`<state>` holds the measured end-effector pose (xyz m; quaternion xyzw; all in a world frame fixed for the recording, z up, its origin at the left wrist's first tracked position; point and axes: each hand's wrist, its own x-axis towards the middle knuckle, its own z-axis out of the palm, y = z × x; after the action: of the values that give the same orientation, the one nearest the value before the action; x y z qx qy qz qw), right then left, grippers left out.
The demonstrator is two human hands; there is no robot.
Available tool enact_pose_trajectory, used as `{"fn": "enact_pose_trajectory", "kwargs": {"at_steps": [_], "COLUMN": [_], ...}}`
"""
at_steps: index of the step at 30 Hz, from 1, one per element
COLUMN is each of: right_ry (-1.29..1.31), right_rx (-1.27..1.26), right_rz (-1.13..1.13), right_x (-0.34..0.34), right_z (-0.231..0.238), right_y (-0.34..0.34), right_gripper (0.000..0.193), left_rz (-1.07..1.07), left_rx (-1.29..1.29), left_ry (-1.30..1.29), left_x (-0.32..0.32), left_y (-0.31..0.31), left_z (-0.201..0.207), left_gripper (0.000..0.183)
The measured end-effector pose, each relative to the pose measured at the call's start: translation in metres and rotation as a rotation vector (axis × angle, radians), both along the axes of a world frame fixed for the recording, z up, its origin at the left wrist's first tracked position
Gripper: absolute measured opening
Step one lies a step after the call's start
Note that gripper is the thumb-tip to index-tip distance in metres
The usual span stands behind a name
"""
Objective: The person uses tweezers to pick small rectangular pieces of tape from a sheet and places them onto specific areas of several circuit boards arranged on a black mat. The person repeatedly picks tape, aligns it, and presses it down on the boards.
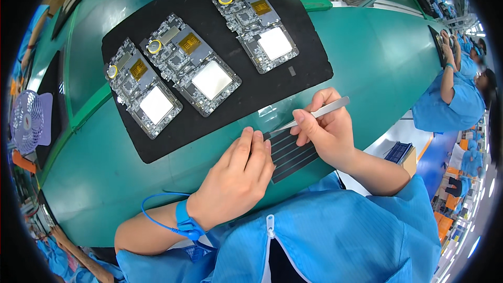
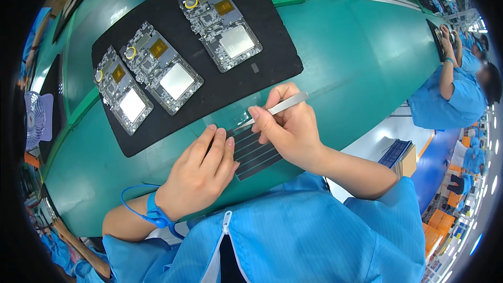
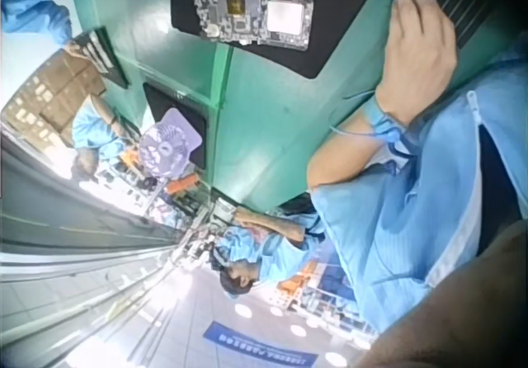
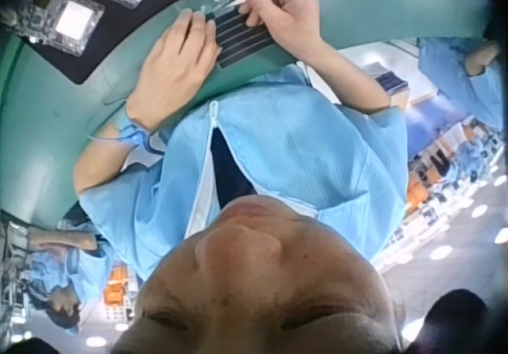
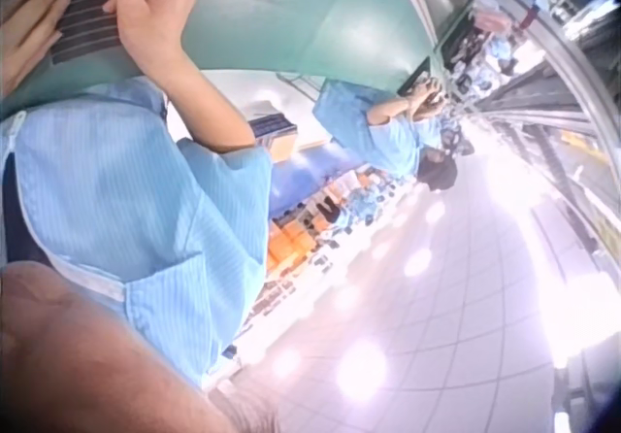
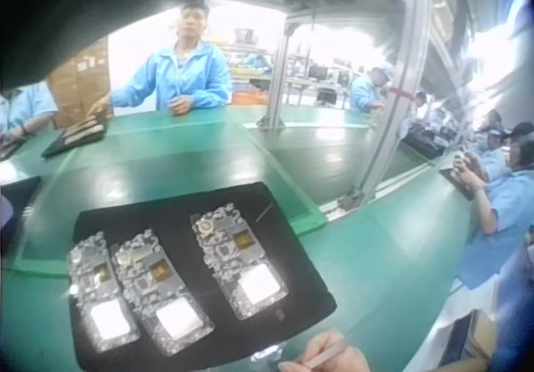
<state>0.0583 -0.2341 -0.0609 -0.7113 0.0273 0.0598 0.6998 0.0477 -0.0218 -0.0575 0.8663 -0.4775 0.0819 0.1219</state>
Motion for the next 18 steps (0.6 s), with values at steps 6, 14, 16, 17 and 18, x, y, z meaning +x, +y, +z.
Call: {"fn": "enact_pose_trajectory", "kwargs": {"at_steps": [6,14,16,17,18], "right_ry": [-0.052,-0.152,-0.098,-0.072,-0.09], "right_rx": [0.03,0.177,0.137,0.115,0.134], "right_rz": [0.013,-0.003,0.066,0.098,0.133], "right_x": [-0.001,0.038,0.068,0.082,0.096], "right_z": [-0.005,0.02,0.033,0.035,0.032], "right_y": [-0.001,0.011,0.027,0.035,0.043], "right_gripper": [0.021,0.02,0.021,0.021,0.022], "left_rz": [-0.021,0.031,0.125,0.2,0.266], "left_rx": [0.06,0.001,-0.066,-0.08,-0.096], "left_ry": [-0.036,0.036,0.059,0.024,-0.013], "left_x": [-0.004,-0.008,-0.004,0.0,0.005], "left_y": [0.001,0.009,0.013,0.016,0.018], "left_z": [0.0,0.002,0.008,0.016,0.019], "left_gripper": [0.034,0.039,0.043,0.045,0.048]}}
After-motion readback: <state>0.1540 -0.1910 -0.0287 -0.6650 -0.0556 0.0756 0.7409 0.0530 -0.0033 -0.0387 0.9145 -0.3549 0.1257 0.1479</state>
